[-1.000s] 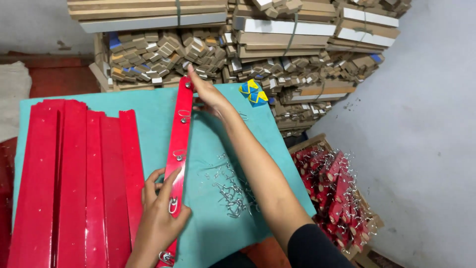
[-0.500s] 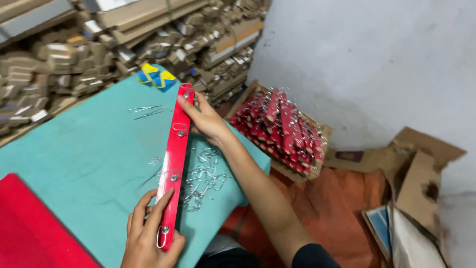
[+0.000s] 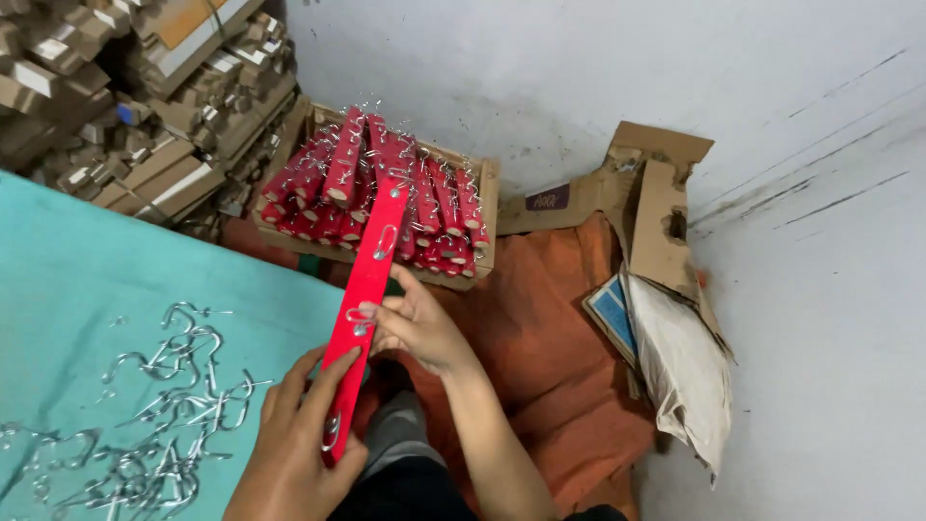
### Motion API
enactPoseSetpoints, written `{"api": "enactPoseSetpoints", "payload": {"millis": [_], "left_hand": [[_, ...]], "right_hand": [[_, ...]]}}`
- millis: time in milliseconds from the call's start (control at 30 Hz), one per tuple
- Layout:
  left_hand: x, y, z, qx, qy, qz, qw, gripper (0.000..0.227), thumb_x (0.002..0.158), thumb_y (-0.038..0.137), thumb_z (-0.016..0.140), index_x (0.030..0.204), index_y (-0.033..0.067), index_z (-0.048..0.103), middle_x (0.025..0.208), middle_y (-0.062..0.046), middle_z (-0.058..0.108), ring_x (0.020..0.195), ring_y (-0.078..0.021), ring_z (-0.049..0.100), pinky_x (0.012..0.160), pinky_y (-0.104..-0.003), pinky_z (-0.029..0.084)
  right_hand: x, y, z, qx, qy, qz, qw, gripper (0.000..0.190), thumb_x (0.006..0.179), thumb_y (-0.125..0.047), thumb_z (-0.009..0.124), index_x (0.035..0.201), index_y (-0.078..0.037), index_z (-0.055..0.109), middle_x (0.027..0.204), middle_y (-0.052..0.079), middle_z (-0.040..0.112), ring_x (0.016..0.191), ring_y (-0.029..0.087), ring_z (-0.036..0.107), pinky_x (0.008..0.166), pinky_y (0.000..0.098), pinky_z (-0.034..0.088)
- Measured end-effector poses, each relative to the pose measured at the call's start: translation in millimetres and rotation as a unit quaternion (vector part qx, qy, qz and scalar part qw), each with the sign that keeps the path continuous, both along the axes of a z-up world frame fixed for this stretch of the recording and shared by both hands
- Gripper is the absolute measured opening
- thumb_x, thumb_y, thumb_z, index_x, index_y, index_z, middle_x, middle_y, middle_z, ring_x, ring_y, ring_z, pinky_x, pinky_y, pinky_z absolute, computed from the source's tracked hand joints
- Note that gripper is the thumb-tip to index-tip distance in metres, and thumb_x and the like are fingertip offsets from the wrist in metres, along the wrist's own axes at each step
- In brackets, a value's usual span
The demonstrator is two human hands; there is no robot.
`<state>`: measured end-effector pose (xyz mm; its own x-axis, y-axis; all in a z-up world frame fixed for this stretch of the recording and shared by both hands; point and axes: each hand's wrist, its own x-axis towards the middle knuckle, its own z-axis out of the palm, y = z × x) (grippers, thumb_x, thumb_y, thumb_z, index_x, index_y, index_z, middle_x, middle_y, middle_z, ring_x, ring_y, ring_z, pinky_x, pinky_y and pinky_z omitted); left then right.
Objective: The person repeatedly picks up small metal hooks and attaches them to pre-drilled holes along red wooden planks. After completing each plank, the person places it into a nearby cardboard box and then picks up a new plank to continue the process.
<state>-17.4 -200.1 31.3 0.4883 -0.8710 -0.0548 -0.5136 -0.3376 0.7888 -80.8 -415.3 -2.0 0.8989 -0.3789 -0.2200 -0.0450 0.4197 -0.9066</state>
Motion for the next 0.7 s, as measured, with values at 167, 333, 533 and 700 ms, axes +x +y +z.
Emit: {"api": "enactPoseSetpoints", "payload": {"millis": [167,333,533,700], "left_hand": [[23,-81,17,-0.127,0.096,-0.07,0.985,0.083,0.082,0.015,0.071,0.158,0.016,0.036,0.161,-0.015,0.04,0.15,-0.0308,0.037,0.115,-0.044,0.031],[44,-162,-19,-0.055,0.316,0.011,0.947,0.07,0.093,0.022,0.059,0.158,0.0234,0.033,0.163,0.004,0.045,0.135,-0.0157,0.061,0.109,-0.031,0.047],[39,-253,-102,-0.022,0.437,0.158,0.885,0.068,0.092,0.026,0.062,0.155,0.0189,0.04,0.131,-0.01,0.065,0.089,-0.0208,0.073,0.08,-0.035,0.063],[43,-316,-162,-0.063,0.318,0.282,0.903,0.042,0.088,0.021,0.075,0.128,0.0128,0.061,0.102,-0.008,0.08,0.074,-0.0155,0.074,0.073,-0.029,0.057]], "right_hand": [[-5,-98,-31,-0.026,-0.008,-0.057,0.998,0.061,0.096,-0.019,0.07,0.15,-0.012,0.042,0.094,0.014,0.073,0.067,0.014,0.069,0.06,0.026,0.059],[18,-222,-54,-0.074,0.06,-0.098,0.991,0.058,0.097,-0.022,0.067,0.151,-0.015,0.046,0.095,0.013,0.073,0.069,0.014,0.07,0.06,0.0274,0.061],[75,-345,-107,-0.095,0.218,-0.07,0.969,0.051,0.092,-0.032,0.072,0.139,-0.019,0.057,0.103,0.012,0.076,0.073,0.02,0.072,0.068,0.0284,0.059],[133,-412,-161,-0.113,0.316,0.005,0.942,0.035,0.097,-0.022,0.069,0.127,-0.006,0.06,0.104,0.015,0.075,0.076,0.021,0.071,0.071,0.0312,0.063]]}}
